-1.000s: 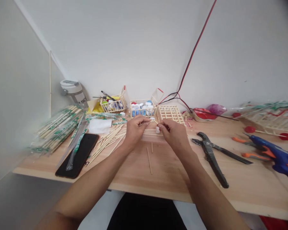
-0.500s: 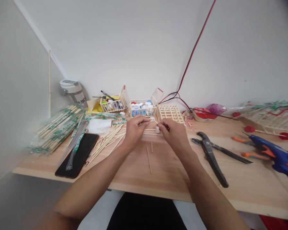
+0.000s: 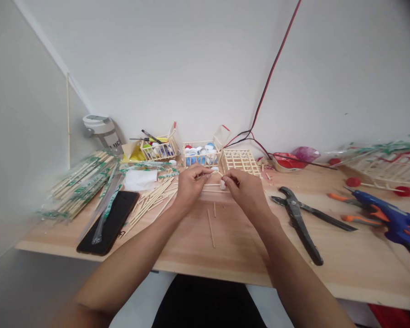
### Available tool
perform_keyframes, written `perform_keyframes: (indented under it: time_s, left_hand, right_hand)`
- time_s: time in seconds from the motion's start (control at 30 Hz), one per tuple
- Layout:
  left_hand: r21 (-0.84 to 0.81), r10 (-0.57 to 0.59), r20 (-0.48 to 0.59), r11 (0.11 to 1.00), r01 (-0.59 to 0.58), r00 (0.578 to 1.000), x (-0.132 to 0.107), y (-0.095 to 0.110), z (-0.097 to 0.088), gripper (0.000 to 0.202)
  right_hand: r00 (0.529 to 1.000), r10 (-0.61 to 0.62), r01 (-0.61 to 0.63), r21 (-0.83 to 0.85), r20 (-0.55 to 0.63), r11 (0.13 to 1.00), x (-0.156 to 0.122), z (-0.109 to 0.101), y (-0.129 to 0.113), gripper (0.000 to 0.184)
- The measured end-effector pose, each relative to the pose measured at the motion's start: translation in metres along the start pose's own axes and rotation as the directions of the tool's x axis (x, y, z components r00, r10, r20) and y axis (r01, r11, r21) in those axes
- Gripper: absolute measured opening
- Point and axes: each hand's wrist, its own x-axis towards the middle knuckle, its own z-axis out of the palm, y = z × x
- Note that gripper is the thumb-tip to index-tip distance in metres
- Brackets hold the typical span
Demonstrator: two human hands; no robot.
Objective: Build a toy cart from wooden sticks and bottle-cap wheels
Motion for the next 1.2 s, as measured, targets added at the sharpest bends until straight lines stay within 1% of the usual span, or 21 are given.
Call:
perform_keyframes:
  time_s: [0.27, 0.9, 1.2]
  left_hand:
    - [-0.013, -0.006, -0.001, 1.000, 0.006, 1.000, -0.0007, 0.0016, -0.0002, 0.019]
    - [-0.010, 0.012, -0.011, 1.000, -0.012, 1.000, -0.0006, -0.0006, 0.0001, 0.019]
    - [-0.007, -0.004, -0.004, 1.000, 0.004, 1.000, -0.0005, 0.0013, -0.0001, 0.018]
  right_hand:
    - [0.999, 0.026, -0.026, -0.010, 0.018, 1.000, 0.0001, -0.0005, -0.0017, 0.019]
    - [1.000, 0.017, -0.017, -0.008, 0.011, 1.000, -0.0002, -0.0002, -0.0018, 0.018]
    - [1.000, 0.014, -0.014, -0.015, 0.007, 1.000, -0.0004, 0.0001, -0.0019, 0.017]
